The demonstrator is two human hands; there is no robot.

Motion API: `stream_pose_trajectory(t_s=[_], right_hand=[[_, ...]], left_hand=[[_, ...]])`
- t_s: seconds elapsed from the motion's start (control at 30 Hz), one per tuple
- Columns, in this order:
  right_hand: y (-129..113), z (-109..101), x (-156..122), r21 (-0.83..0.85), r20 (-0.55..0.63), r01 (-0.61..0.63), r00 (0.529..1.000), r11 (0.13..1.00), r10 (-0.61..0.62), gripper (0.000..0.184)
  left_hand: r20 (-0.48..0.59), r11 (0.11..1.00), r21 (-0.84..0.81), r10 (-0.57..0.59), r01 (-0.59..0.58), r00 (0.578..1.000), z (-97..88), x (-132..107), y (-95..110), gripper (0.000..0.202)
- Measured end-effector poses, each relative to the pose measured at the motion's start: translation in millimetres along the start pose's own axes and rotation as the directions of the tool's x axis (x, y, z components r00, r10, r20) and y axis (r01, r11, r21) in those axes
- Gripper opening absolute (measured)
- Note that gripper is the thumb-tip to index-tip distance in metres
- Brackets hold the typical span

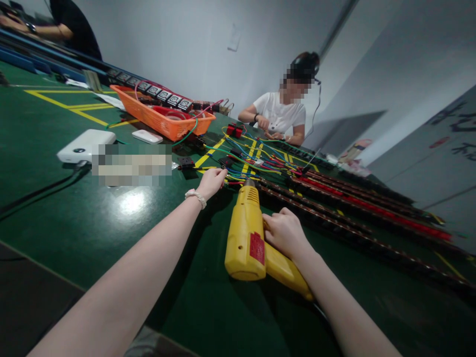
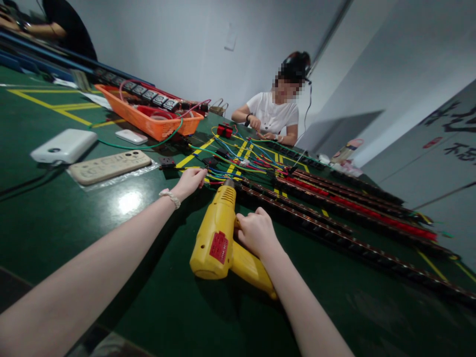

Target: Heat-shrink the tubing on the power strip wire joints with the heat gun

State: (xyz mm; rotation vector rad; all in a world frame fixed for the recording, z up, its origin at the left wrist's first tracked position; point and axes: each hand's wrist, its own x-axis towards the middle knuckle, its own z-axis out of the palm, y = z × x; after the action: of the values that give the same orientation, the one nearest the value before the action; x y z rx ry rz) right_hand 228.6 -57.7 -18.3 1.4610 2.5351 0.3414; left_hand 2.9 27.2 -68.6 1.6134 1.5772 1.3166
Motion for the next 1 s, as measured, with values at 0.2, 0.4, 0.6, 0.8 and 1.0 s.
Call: stream_pose_trajectory(t_s=[0.2,0.4,0.6,0.8,1.0], right_hand=[[-8.3,-2.7,9.1,-0.009,-0.001,0.029,1.000,1.000,-0.029,0.025],[-19.5,-6.3,19.6,-0.003,-0.015,0.058,0.998,0.998,-0.058,0.026],[-29.7,-9.6,26.5,0.000,-0.022,0.080,0.997,0.997,-0.080,0.025],[-35.6,-12.1,31.9,0.003,-0.030,0.101,0.994,0.995,-0.101,0.026],[-32.3,-10.5,28.1,0.012,-0.031,0.101,0.994,0.995,-0.100,0.026]], left_hand=[[-0.009,0.999,0.035,-0.008,0.008,1.000,-0.6,-0.8,1.0,0.048],[-0.040,0.998,0.053,-0.015,0.017,0.999,0.8,0.4,-0.2,0.044],[-0.037,0.997,0.070,-0.009,0.011,0.999,1.6,4.2,-1.9,0.044],[-0.049,0.999,0.028,-0.016,0.018,0.999,0.4,6.8,-3.5,0.043],[-0.041,1.000,0.014,0.001,0.000,0.999,1.1,6.0,-4.6,0.043]])
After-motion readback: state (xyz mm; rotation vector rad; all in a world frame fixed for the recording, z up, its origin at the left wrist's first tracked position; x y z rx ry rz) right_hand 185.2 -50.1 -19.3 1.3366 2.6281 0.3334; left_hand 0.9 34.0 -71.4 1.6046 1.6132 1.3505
